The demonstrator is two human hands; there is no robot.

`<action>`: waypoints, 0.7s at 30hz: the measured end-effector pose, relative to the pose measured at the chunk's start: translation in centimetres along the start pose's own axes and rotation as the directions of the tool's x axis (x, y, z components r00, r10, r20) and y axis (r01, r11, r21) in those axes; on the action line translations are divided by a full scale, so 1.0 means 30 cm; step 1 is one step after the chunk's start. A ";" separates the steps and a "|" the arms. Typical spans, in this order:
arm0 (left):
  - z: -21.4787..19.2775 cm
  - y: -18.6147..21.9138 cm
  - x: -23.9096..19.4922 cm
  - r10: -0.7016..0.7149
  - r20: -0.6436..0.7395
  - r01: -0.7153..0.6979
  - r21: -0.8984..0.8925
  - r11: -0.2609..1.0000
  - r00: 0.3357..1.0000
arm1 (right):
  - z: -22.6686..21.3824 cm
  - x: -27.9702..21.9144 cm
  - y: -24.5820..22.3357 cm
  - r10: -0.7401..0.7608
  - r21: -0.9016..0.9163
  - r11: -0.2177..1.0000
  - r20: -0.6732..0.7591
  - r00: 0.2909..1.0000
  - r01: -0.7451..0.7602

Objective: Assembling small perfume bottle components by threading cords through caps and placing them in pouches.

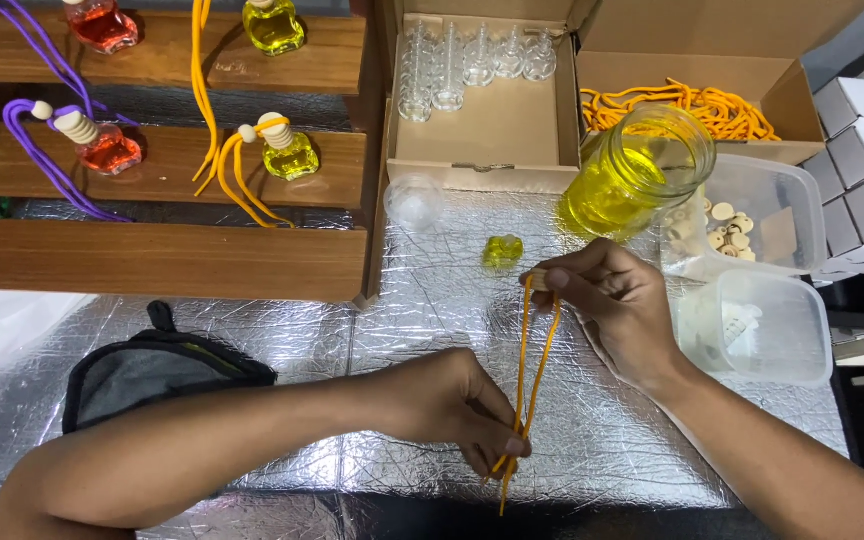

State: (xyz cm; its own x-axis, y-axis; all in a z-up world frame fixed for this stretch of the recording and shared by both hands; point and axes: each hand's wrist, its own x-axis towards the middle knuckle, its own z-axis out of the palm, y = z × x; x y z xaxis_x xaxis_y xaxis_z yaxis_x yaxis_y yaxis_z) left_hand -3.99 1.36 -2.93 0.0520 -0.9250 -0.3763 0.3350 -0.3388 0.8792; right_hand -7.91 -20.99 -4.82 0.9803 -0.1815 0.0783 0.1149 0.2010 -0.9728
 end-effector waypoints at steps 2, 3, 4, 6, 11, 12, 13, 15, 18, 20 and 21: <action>0.010 0.022 -0.013 0.007 0.002 -0.007 0.062 0.998 1.000 | 0.005 -0.001 0.000 0.011 0.034 0.999 0.033 0.999 -0.012; 0.015 0.038 -0.022 -0.016 -0.020 0.018 0.114 0.993 1.000 | 0.011 -0.001 -0.002 0.000 0.046 0.999 0.051 0.999 -0.002; 0.020 0.052 -0.029 -0.038 -0.042 0.044 0.163 0.986 0.998 | 0.015 -0.002 -0.003 -0.010 0.056 0.998 0.069 0.998 0.006; 0.031 0.043 -0.033 -0.058 -0.037 0.066 0.257 0.964 0.998 | 0.023 -0.006 0.003 -0.011 0.048 0.999 0.057 0.998 0.008; 0.052 0.045 -0.051 -0.157 0.009 0.150 0.247 0.957 0.987 | 0.039 -0.006 -0.010 -0.036 -0.037 0.999 0.069 0.997 0.039; 0.050 0.039 -0.051 -0.146 0.017 0.139 0.205 0.969 0.989 | 0.038 -0.005 -0.005 -0.042 -0.008 0.999 0.067 0.997 0.043; 0.047 0.034 -0.052 -0.134 0.025 0.128 0.162 0.978 0.991 | 0.037 -0.003 0.000 -0.048 0.020 0.999 0.065 0.997 0.047; 0.046 0.031 -0.047 -0.132 0.019 0.129 0.136 0.982 0.991 | 0.034 0.001 -0.002 -0.029 -0.027 0.999 0.041 0.999 0.030; 0.056 0.043 -0.045 -0.155 -0.019 0.157 0.139 0.978 0.988 | 0.035 0.007 0.006 0.013 -0.065 0.998 0.016 1.000 -0.012; 0.066 0.049 -0.046 -0.181 -0.049 0.187 0.164 0.969 0.982 | 0.038 0.004 0.012 0.043 -0.055 0.998 0.016 0.999 -0.042; 0.069 0.049 -0.047 -0.176 -0.061 0.186 0.222 0.957 0.982 | 0.041 0.002 0.012 0.037 -0.047 0.998 0.041 0.998 -0.035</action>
